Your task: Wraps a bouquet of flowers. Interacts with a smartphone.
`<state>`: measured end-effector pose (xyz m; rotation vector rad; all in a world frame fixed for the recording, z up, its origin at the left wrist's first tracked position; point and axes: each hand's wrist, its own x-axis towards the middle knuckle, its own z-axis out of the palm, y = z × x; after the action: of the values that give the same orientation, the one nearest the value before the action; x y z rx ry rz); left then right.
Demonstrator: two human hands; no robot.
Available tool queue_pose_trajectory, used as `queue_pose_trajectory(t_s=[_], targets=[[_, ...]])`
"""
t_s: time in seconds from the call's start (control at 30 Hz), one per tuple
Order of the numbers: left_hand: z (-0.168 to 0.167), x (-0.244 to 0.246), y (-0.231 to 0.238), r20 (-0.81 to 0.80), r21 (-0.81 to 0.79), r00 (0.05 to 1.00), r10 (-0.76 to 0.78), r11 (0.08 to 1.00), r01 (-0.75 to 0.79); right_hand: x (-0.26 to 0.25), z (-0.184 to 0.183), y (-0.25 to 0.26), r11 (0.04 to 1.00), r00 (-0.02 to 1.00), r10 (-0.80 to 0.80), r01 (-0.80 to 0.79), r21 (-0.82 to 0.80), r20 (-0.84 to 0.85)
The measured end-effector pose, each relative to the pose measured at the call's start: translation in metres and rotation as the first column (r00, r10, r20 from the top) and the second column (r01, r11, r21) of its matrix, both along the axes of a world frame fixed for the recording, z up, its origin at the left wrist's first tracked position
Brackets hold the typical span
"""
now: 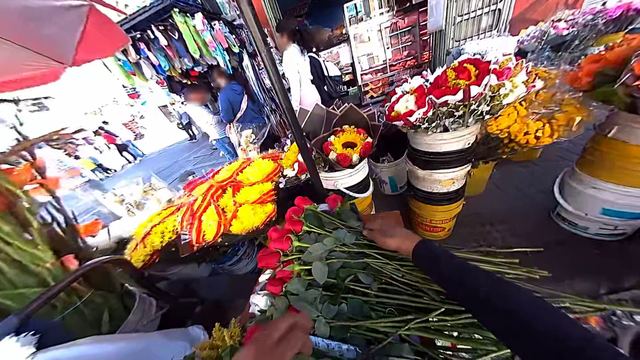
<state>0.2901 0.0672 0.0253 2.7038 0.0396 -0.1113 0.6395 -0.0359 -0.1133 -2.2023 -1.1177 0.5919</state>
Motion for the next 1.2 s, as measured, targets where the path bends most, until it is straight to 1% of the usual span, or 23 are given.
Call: queue_pose_trajectory(t_s=[0.07, 0.13, 0.2, 0.27, 0.33, 0.37, 0.4, 0.47, 0.5, 0.53, 0.57, 0.6, 0.63, 0.67, 0.7, 0.73, 0.83, 0.87, 0.9, 1.0, 1.03, 1.1, 1.2], targets=[[-0.010, 0.035, 0.011, 0.128, 0.090, 0.991, 0.021, 0.995, -0.033, -0.026, 0.002, 0.001, 0.996, 0.989, 0.061, -0.053, -0.066, 0.132], [-0.027, 0.077, 0.021, 0.249, 0.173, 0.968, 0.022, 0.983, -0.067, -0.040, -0.006, -0.002, 0.994, 0.968, 0.105, -0.105, -0.014, 0.226], [-0.041, 0.121, 0.026, 0.269, 0.250, 0.963, -0.023, 0.967, -0.047, -0.049, -0.009, -0.006, 0.985, 0.948, 0.151, -0.168, 0.039, 0.282], [-0.054, 0.166, 0.032, 0.267, 0.325, 0.955, -0.130, 0.945, 0.038, -0.057, -0.005, -0.008, 0.971, 0.930, 0.214, -0.237, 0.042, 0.298], [-0.065, 0.207, 0.041, 0.169, 0.341, 0.972, -0.164, 0.935, 0.099, -0.061, 0.001, -0.008, 0.952, 0.908, 0.288, -0.307, 0.015, 0.304], [-0.070, 0.223, 0.046, 0.084, 0.327, 0.988, -0.129, 0.940, 0.094, -0.059, 0.004, -0.008, 0.939, 0.900, 0.331, -0.345, 0.000, 0.285], [-0.075, 0.236, 0.051, -0.019, 0.306, 0.998, -0.061, 0.950, 0.064, -0.051, 0.007, -0.009, 0.921, 0.893, 0.376, -0.389, 0.002, 0.248], [-0.091, 0.249, 0.063, -0.187, 0.308, 0.977, 0.100, 0.951, -0.038, -0.023, 0.017, -0.010, 0.910, 0.910, 0.413, -0.414, 0.031, 0.037], [-0.102, 0.250, 0.068, -0.234, 0.326, 0.958, 0.163, 0.942, -0.081, -0.006, 0.021, -0.010, 0.930, 0.928, 0.365, -0.361, 0.065, -0.076], [-0.109, 0.249, 0.070, -0.257, 0.347, 0.947, 0.191, 0.933, -0.094, 0.012, 0.024, -0.007, 0.953, 0.947, 0.297, -0.287, 0.099, -0.119], [-0.114, 0.248, 0.071, -0.262, 0.367, 0.944, 0.199, 0.926, -0.094, 0.030, 0.028, 0.000, 0.975, 0.978, 0.195, -0.186, 0.125, -0.068], [-0.116, 0.248, 0.071, -0.249, 0.378, 0.948, 0.198, 0.921, -0.093, 0.049, 0.031, 0.012, 0.985, 0.993, 0.094, -0.102, 0.137, 0.067], [-0.117, 0.248, 0.071, -0.227, 0.383, 0.955, 0.189, 0.919, -0.091, 0.068, 0.031, 0.027, 0.986, 0.981, 0.020, -0.051, 0.157, 0.191], [-0.117, 0.248, 0.070, -0.200, 0.390, 0.964, 0.177, 0.917, -0.087, 0.082, 0.029, 0.042, 0.986, 0.961, -0.007, -0.040, 0.164, 0.278], [-0.118, 0.248, 0.069, -0.172, 0.400, 0.972, 0.162, 0.913, -0.081, 0.090, 0.027, 0.056, 0.986, 0.950, -0.003, -0.050, 0.160, 0.312], [-0.118, 0.249, 0.070, -0.159, 0.416, 0.976, 0.148, 0.907, -0.070, 0.092, 0.026, 0.070, 0.991, 0.956, 0.019, -0.056, 0.118, 0.294], [-0.120, 0.253, 0.075, -0.255, 0.439, 0.957, 0.138, 0.898, -0.012, 0.087, 0.018, 0.104, 0.994, 0.976, 0.093, -0.080, -0.068, 0.199], [-0.121, 0.255, 0.077, -0.297, 0.427, 0.944, 0.144, 0.904, -0.003, 0.086, 0.015, 0.111, 0.991, 0.979, 0.099, -0.082, -0.101, 0.179], [-0.122, 0.256, 0.079, -0.321, 0.415, 0.936, 0.146, 0.910, 0.001, 0.086, 0.012, 0.117, 0.992, 0.987, 0.081, -0.067, -0.105, 0.139], [-0.120, 0.260, 0.081, -0.359, 0.403, 0.922, 0.145, 0.915, 0.013, 0.091, 0.001, 0.126, 0.998, 0.996, -0.060, 0.060, 0.003, -0.074], [-0.120, 0.261, 0.081, -0.366, 0.405, 0.919, 0.149, 0.914, 0.014, 0.090, -0.001, 0.126, 0.989, 0.976, -0.130, 0.139, 0.043, -0.173], [-0.120, 0.264, 0.082, -0.375, 0.412, 0.914, 0.157, 0.911, 0.012, 0.086, 0.002, 0.125, 0.941, 0.889, -0.264, 0.323, 0.103, -0.374], [-0.121, 0.268, 0.084, -0.367, 0.401, 0.915, 0.165, 0.916, -0.004, 0.082, 0.010, 0.120, 0.849, 0.737, -0.364, 0.514, 0.123, -0.570]])
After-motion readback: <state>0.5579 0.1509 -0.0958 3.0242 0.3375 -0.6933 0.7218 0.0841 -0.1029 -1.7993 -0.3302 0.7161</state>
